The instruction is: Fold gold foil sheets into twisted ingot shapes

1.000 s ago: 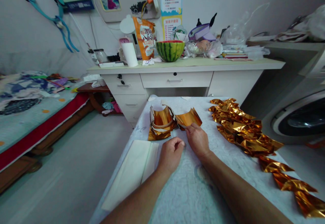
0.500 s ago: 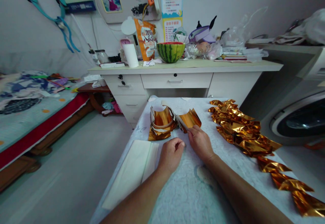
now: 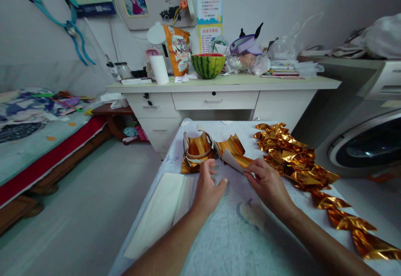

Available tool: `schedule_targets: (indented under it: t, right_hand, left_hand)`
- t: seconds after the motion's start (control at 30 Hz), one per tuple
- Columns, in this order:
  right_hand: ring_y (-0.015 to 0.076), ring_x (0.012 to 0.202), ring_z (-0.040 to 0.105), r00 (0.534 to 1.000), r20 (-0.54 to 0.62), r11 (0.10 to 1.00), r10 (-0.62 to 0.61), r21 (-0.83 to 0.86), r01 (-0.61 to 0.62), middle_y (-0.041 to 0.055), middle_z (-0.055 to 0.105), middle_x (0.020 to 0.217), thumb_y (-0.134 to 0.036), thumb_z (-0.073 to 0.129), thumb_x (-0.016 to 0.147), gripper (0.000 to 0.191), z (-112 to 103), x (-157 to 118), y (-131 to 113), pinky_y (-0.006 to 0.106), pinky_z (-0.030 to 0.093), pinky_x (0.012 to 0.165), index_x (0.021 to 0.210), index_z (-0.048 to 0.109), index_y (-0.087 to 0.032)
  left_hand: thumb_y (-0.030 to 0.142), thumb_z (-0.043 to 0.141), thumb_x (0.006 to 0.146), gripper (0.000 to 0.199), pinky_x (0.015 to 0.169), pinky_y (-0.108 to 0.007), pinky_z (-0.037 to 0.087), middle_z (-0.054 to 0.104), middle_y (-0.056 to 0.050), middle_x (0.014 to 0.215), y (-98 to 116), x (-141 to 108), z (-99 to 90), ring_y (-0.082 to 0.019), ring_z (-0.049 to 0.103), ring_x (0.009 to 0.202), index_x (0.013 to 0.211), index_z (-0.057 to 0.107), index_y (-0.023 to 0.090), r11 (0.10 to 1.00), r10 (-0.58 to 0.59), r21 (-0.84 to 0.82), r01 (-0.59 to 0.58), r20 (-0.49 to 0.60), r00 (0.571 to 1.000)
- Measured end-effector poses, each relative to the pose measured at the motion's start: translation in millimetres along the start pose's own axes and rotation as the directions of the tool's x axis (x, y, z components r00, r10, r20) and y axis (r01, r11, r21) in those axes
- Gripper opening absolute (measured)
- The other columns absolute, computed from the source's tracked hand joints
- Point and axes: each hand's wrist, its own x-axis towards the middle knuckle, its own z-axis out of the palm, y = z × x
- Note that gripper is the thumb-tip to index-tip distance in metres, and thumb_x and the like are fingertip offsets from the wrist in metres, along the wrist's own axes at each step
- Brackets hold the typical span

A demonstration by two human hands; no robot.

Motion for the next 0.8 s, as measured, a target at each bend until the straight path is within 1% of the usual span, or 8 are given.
schedule_targets:
  t: [0.07, 0.13, 0.27, 0.33, 0.53, 0.67, 0.73, 0.8]
  right_hand:
    - [0.0182, 0.075, 0.059, 0.999, 0.022, 0.997, -0.025, 0.077, 0.023, 0.0059, 0.062, 0.085, -0.026, 0.052, 0.09, 0.019, -12.6, -10.6, 0.4, 0.029, 0.045, 0.066, 0.081, 0.067, -0.02]
    - [0.0199, 0.084, 0.06, 0.999, 0.028, 0.983, -0.036, 0.182, 0.03, 0.0066, 0.064, 0.09, -0.027, 0.053, 0.09, 0.014, -22.0, -19.1, -0.2, 0.031, 0.046, 0.074, 0.088, 0.066, -0.021]
    - [0.0188, 0.077, 0.059, 0.994, 0.09, 0.933, 0.061, 0.349, -0.089, 0.0033, 0.063, 0.08, -0.035, 0.05, 0.093, 0.02, -27.6, -29.2, -0.3, 0.029, 0.047, 0.071, 0.088, 0.063, -0.022]
    - [0.0184, 0.076, 0.059, 0.985, 0.124, 0.878, 0.119, 0.449, -0.163, 0.0028, 0.063, 0.08, -0.039, 0.048, 0.094, 0.022, -25.1, -31.5, 1.6, 0.03, 0.048, 0.071, 0.089, 0.061, -0.021]
    - [0.022, 0.097, 0.059, 0.965, 0.206, 0.772, 0.162, 0.582, -0.254, 0.0063, 0.065, 0.102, -0.037, 0.066, 0.083, 0.027, -15.4, -35.8, 9.4, 0.036, 0.048, 0.087, 0.104, 0.059, -0.021]
    - [0.0186, 0.082, 0.064, 0.905, 0.399, 0.518, 0.15, 0.748, -0.416, 0.0036, 0.067, 0.093, -0.039, 0.063, 0.087, 0.033, -11.9, -41.6, 8.1, 0.033, 0.051, 0.075, 0.111, 0.047, -0.023]
    - [0.0174, 0.075, 0.064, 0.885, 0.437, 0.391, 0.16, 0.795, -0.463, 0.0014, 0.065, 0.09, -0.042, 0.062, 0.087, 0.048, -10.9, -44.4, 5.9, 0.029, 0.051, 0.065, 0.125, 0.036, -0.027]
    - [0.0166, 0.073, 0.064, 0.884, 0.43, 0.369, 0.183, 0.804, -0.467, -0.0001, 0.064, 0.089, -0.044, 0.062, 0.087, 0.055, -10.6, -46.4, 4.4, 0.026, 0.048, 0.059, 0.131, 0.031, -0.03]
  left_hand:
    - [0.015, 0.068, 0.068, 0.067, 0.096, -0.04, 0.042, 0.046, -0.011, 0.13, 4.7, -1.0, -2.4, -0.024, 0.05, 0.114, 0.128, 0.039, 0.021, 0.994, 0.113, 0.0, -0.113, -0.026, 0.993]
    - [0.014, 0.07, 0.065, 0.07, 0.104, -0.044, 0.036, 0.046, -0.011, 0.131, 11.5, -1.1, -6.4, -0.027, 0.046, 0.121, 0.129, 0.042, 0.021, 0.987, 0.161, 0.004, -0.161, 0.001, 0.987]
    - [0.017, 0.064, 0.077, 0.025, 0.096, -0.036, 0.042, 0.062, -0.007, 0.107, 22.9, -0.7, -12.9, -0.023, 0.057, 0.104, 0.101, 0.063, 0.018, 0.98, 0.187, -0.111, -0.166, 0.22, 0.957]
    - [0.02, 0.061, 0.082, 0.017, 0.088, -0.032, 0.046, 0.065, -0.007, 0.1, 25.2, -1.5, -13.4, -0.021, 0.059, 0.096, 0.097, 0.066, 0.017, 0.979, 0.158, -0.172, -0.111, 0.289, 0.944]
    - [0.033, 0.066, 0.08, 0.034, 0.081, -0.032, 0.051, 0.069, -0.007, 0.099, 34.1, -5.7, -9.4, -0.023, 0.064, 0.093, 0.109, 0.064, 0.015, 0.867, -0.032, -0.462, 0.189, 0.327, 0.945]
    - [0.03, 0.068, 0.075, 0.043, 0.08, -0.032, 0.053, 0.068, -0.008, 0.103, 42.9, -9.0, -6.6, -0.022, 0.065, 0.091, 0.114, 0.055, 0.016, 0.759, -0.141, -0.568, 0.318, 0.334, 0.932]
    - [0.024, 0.066, 0.073, 0.058, 0.078, -0.03, 0.053, 0.067, -0.007, 0.106, 41.2, -11.4, -5.1, -0.02, 0.066, 0.092, 0.125, 0.042, 0.021, 0.775, -0.229, -0.525, 0.352, 0.285, 0.931]
    - [0.016, 0.063, 0.072, 0.076, 0.076, -0.029, 0.052, 0.065, -0.007, 0.107, 35.4, -14.0, -4.7, -0.019, 0.066, 0.09, 0.136, 0.024, 0.024, 0.818, -0.312, -0.418, 0.394, 0.253, 0.916]
